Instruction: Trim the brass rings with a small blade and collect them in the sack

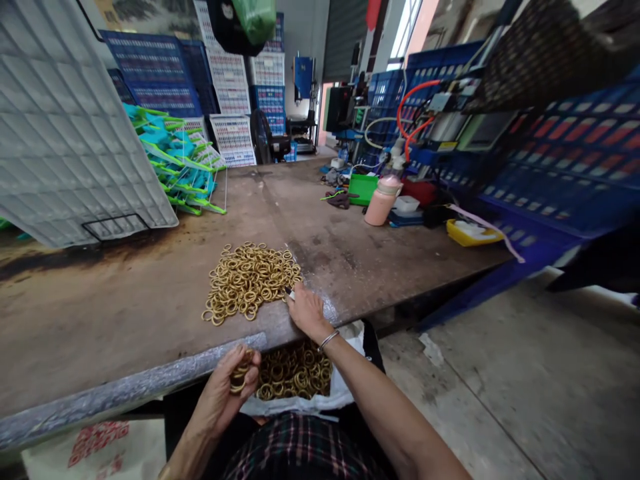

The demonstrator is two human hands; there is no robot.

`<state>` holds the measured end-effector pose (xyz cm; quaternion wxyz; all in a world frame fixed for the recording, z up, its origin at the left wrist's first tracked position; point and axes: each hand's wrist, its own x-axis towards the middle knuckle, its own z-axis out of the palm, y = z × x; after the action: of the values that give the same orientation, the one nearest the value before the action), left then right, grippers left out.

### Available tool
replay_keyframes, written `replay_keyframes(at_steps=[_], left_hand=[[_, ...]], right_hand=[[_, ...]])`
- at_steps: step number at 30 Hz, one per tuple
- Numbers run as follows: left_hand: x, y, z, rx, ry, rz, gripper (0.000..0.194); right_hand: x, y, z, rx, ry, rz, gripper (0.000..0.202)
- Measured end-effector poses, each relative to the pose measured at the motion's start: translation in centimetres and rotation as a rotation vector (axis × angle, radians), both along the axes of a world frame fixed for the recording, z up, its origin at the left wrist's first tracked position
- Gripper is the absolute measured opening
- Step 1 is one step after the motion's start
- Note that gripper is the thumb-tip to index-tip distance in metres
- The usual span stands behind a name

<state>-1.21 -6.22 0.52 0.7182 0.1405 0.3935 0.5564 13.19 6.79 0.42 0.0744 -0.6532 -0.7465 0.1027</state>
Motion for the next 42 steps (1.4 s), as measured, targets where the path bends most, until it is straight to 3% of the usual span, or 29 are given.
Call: replay_keyframes(at_steps=[9,13,17,20,28,36,42], left_hand=[[-0.4,0.4,-0.6,-0.033,-0.129,-0.047,0.018],[-0.1,0.9,-0.5,-0.041,-0.127,-0.039,0.022],[0.5,1.5,-0.1,-0.044,0.039,0.025,0.025],[0.9,1.8,0.0,-0.012,0.251,0.085,0.029],[0.9,1.9,-1.4,0.055,0.455,0.105,0.032],[0.7,1.8,-0.7,-0.007,0.287,0.068,0.028],[0.6,1.1,-1.0,0.113,0.653,0.192,0.026]], right_hand=[[-0.1,0.9,-0.8,0.022,0.058,-0.011,0.020],[0.4,0.1,-1.1,0.045,0.250,0.039,0.015],[0.1,-1.8,-1.1,0.035,0.617,0.143,0.009],[-0.7,-3.7,-0.8,-0.048,0.777,0.197,0.010],[-1.6,-5.6,-0.2,-0.221,0.905,0.258,0.013],[-1.9,-5.4,0.1,-0.257,0.893,0.255,0.009],[-2.3,-5.2,0.3,-0.369,1.014,0.151,0.009]])
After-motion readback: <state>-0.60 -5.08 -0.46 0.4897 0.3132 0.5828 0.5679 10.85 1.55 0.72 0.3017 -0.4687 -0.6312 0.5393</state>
